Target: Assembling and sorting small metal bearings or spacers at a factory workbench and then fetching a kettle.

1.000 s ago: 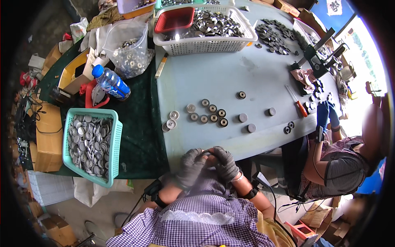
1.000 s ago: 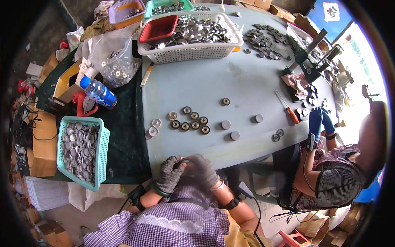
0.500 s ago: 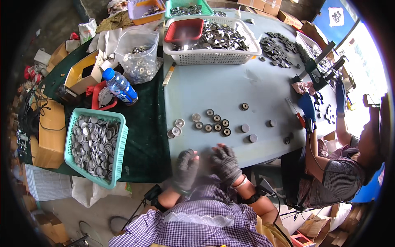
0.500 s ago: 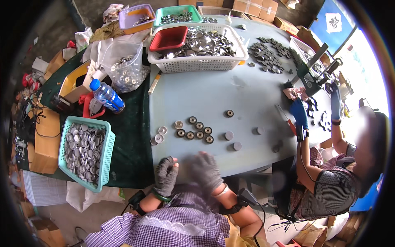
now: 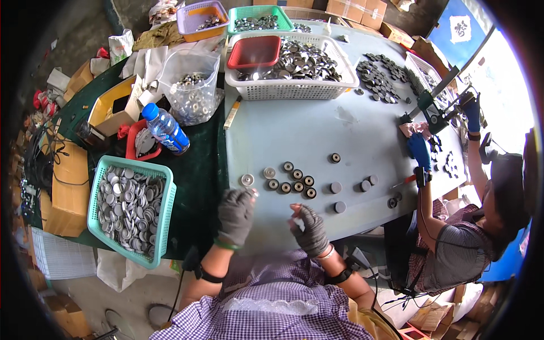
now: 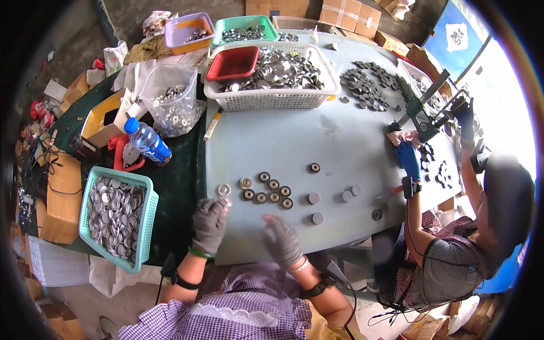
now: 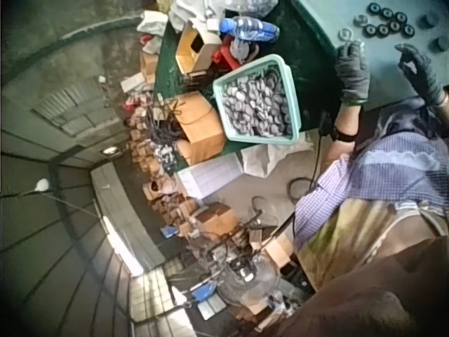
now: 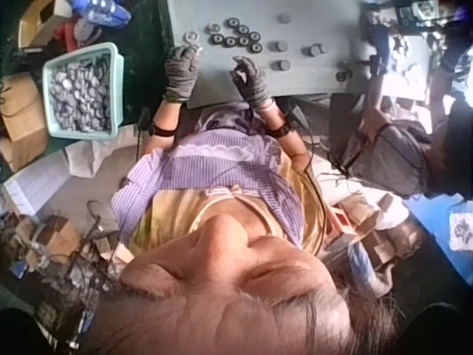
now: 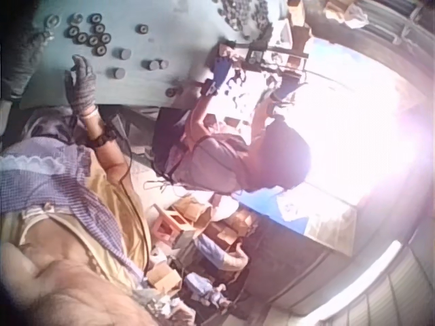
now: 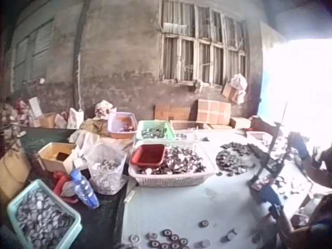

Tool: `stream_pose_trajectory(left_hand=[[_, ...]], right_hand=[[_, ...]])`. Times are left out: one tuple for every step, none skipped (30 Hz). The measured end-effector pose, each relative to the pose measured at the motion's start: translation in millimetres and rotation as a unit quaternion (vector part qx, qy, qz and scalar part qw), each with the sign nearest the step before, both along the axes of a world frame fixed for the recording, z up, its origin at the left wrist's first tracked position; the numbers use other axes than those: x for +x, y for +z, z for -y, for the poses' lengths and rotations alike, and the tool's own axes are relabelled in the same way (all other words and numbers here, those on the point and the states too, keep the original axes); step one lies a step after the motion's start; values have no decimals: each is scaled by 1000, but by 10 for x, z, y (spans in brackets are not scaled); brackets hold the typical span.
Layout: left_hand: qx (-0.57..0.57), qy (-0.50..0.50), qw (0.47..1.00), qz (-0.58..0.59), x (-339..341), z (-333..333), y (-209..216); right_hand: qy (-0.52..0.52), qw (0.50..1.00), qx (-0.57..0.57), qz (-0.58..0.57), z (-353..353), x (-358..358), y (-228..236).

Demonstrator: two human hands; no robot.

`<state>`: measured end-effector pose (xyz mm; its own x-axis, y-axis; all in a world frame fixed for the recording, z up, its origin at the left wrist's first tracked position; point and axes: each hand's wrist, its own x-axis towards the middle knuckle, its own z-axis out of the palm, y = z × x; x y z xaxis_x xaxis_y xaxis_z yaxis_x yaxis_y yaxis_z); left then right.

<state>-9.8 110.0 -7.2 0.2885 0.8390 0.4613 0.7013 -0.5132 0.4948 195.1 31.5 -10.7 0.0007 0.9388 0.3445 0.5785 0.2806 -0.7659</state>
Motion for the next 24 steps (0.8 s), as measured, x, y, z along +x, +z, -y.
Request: stream_pose_trajectory(left_hand=[[-59,-39,995,77,81,162,62],[-82,-121,979,144,173,253,72],[-75,-176,973,129,239,342,29],[-123,-164,964,171,339,430,28],[-170,-153,950,213,443,491,35],[-169,-153,950,213,508,503,17],[-212,-106,944,232,568,502,-20],[-253,-59,933,249,624,492,-50],[-254,-61,933,248,691,437,-58],[-167,-75,968,171,758,330,-39],[-76,-87,989,91,833,229,-27],[-53,-85,994,48,949,149,-45],[-52,-87,994,48,1033,80,-66],[-63,-81,995,-19,1110,20,-90],[-74,-78,990,-86,1211,-39,-127],[-57,-69,990,-105,1308,-79,-163],[-56,-74,990,-105,1369,-115,-216],[-40,-65,991,-107,1421,-148,-272],[-24,-56,992,-109,1463,-170,-328],[-34,-66,990,-118,1458,-188,-386],[-34,-76,990,-116,1472,-175,-366],[-55,-84,988,-119,1465,-154,-346],[-75,-90,986,-122,1454,-132,-326],[-84,-97,985,-115,1412,-106,-316]], right_hand=[[22,995,-51,-85,46,-52,-33],[34,992,-50,-108,73,-93,-79],[33,993,-49,-107,90,-111,-99],[13,995,-22,-92,93,-118,-111],[-9,997,4,-76,102,-106,-131],[-6,996,9,-88,113,-35,-158],[-6,996,9,-87,117,54,-175],[-11,998,10,-55,123,144,-184],[-20,999,10,-23,141,237,-194],[-57,996,-29,-65,177,317,-210],[-58,996,-29,-65,228,372,-261],[-82,976,-77,-187,293,433,-322],[-101,939,-122,-306,327,457,-333],[-102,918,-124,-364,358,467,-332],[-107,917,-121,-364,397,497,-397],[-118,919,-123,-356,441,519,-481],[-129,920,-125,-348,483,552,-553],[-135,919,-123,-349,494,561,-513],[-122,911,-139,-369,502,562,-462],[-109,902,-154,-389,497,557,-427],[-120,901,-152,-389,502,569,-423],[-113,919,-136,-352,499,570,-428],[-105,936,-122,-314,503,590,-436],[-100,943,-134,-289,481,597,-392]])
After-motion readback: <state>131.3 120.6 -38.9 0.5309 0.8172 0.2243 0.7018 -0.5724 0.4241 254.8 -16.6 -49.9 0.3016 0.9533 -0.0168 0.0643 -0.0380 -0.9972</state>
